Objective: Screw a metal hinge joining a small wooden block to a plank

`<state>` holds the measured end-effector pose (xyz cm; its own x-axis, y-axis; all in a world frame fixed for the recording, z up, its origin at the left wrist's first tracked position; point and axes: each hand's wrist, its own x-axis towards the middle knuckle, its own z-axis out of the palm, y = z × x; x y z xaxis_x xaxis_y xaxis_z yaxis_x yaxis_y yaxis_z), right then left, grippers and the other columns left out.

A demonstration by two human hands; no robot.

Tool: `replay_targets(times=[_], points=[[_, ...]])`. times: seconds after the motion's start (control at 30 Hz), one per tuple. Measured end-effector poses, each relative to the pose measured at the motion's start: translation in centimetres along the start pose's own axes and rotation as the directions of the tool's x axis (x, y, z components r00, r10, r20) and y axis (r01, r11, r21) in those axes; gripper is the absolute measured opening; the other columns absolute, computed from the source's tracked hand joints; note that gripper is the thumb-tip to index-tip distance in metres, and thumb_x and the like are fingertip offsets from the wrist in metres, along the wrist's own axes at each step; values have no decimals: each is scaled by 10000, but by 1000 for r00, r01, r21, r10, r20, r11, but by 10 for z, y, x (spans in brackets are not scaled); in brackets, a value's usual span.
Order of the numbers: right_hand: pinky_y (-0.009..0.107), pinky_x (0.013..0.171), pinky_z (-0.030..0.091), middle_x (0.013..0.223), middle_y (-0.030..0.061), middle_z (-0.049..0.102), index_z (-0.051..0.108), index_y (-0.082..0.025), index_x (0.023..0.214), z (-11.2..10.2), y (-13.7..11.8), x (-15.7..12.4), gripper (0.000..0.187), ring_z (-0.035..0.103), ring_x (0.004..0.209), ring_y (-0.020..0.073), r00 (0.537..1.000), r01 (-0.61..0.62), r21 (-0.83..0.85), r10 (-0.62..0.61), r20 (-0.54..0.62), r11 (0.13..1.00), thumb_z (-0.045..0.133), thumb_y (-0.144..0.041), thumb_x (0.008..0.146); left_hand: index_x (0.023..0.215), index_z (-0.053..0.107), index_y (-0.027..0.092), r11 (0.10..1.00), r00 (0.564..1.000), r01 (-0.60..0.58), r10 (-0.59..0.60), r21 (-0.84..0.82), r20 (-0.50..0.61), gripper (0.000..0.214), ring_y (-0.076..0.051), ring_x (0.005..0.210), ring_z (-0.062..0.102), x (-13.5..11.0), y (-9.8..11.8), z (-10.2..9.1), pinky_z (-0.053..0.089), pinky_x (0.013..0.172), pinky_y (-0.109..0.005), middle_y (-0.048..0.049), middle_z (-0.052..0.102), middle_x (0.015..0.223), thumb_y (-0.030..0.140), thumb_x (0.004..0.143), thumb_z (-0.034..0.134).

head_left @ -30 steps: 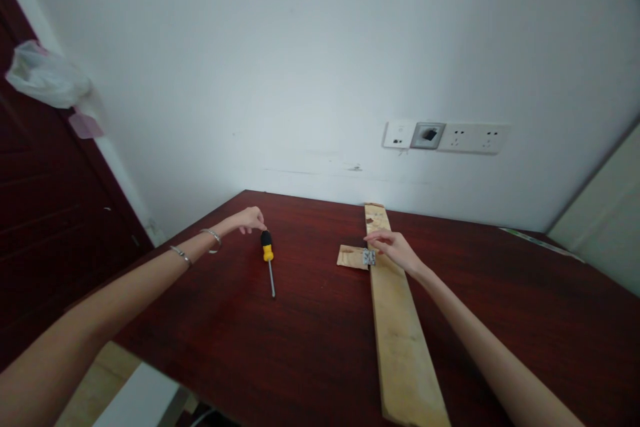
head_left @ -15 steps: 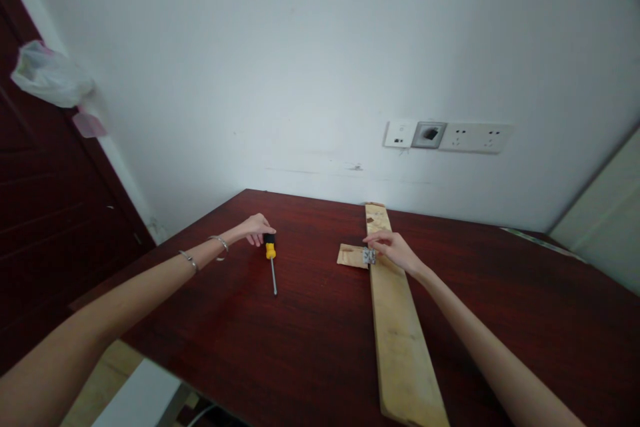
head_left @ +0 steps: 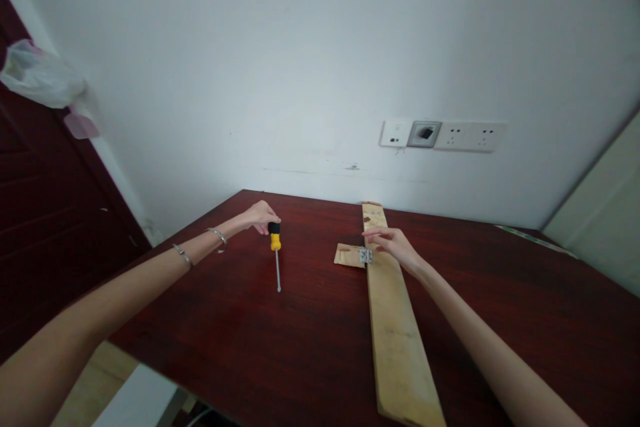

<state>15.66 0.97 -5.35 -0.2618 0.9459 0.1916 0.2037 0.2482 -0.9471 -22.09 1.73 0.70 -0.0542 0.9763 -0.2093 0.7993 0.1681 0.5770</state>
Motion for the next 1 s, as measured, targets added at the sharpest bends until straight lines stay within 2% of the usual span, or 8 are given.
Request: replay_targets(times=[0.17, 0.23, 0.33, 0.43, 0.53, 0.67, 0.8, 1.0], points=[[288, 642, 508, 958, 82, 693, 724, -182, 893, 5, -25, -4, 292, 623, 805, 184, 995, 81, 80, -76, -56, 994, 665, -362, 671, 1010, 673, 71, 968, 974, -225, 224, -107, -22, 376, -143, 526, 619, -19, 72, -15, 509, 513, -241, -70, 670, 641, 337, 749, 629], [303, 657, 509, 951, 83, 698, 715, -182, 944, 8, -41, -8, 333, 632, 793, 183, 990, 122, 91, -115, -85, 988, 656, -393, 694, 1062, 661, 82, 944, 950, -309, 302, -112, -78, 434, -134, 493, 596, -30, 104, -17, 478, 479, -230, -55, 650, 588, 344, 717, 669], [305, 682, 509, 935, 79, 705, 692, -188, 1016, 14, -64, -14, 373, 640, 820, 186, 982, 168, 121, -154, -113, 978, 652, -407, 716, 1104, 650, 84, 878, 871, -476, 465, -43, -159, 477, -116, 418, 527, -49, 145, -15, 392, 409, -224, -46, 620, 534, 354, 711, 676], [307, 681, 512, 899, 74, 714, 692, -188, 1001, 17, -83, -19, 359, 652, 813, 191, 968, 219, 151, -195, -158, 964, 659, -409, 720, 1108, 657, 113, 777, 754, -629, 616, 17, -228, 454, -100, 428, 505, -66, 173, -3, 373, 433, -224, -40, 634, 575, 352, 721, 661], [321, 711, 515, 912, 72, 713, 684, -188, 1004, 15, -93, -23, 367, 655, 829, 195, 958, 259, 195, -226, -177, 946, 683, -402, 706, 1092, 667, 138, 670, 641, -742, 714, 10, -281, 412, -124, 566, 575, -77, 188, 17, 428, 540, -236, -45, 672, 682, 341, 734, 644], [332, 769, 513, 995, 65, 692, 659, -198, 1015, 12, -96, -24, 416, 640, 904, 200, 950, 302, 299, -259, -177, 905, 746, -356, 640, 1087, 665, 127, 583, 559, -812, 759, -33, -336, 381, -144, 689, 607, -81, 192, 40, 463, 648, -257, -56, 692, 789, 312, 757, 621], [327, 767, 516, 909, 43, 685, 634, -198, 1015, 13, -95, -22, 446, 641, 841, 176, 940, 321, 297, -265, -215, 899, 770, -319, 608, 1097, 659, 125, 536, 514, -843, 771, -51, -376, 378, -134, 693, 604, -78, 190, 49, 471, 671, -252, -55, 695, 836, 307, 767, 621], [327, 730, 518, 865, 41, 674, 619, -186, 984, 19, -96, -22, 422, 629, 731, 156, 904, 386, 182, -332, -269, 904, 756, -335, 613, 1063, 672, 169, 587, 497, -799, 767, 130, -405, 328, -128, 623, 581, -82, 190, 53, 447, 612, -239, -28, 685, 754, 335, 788, 608]])
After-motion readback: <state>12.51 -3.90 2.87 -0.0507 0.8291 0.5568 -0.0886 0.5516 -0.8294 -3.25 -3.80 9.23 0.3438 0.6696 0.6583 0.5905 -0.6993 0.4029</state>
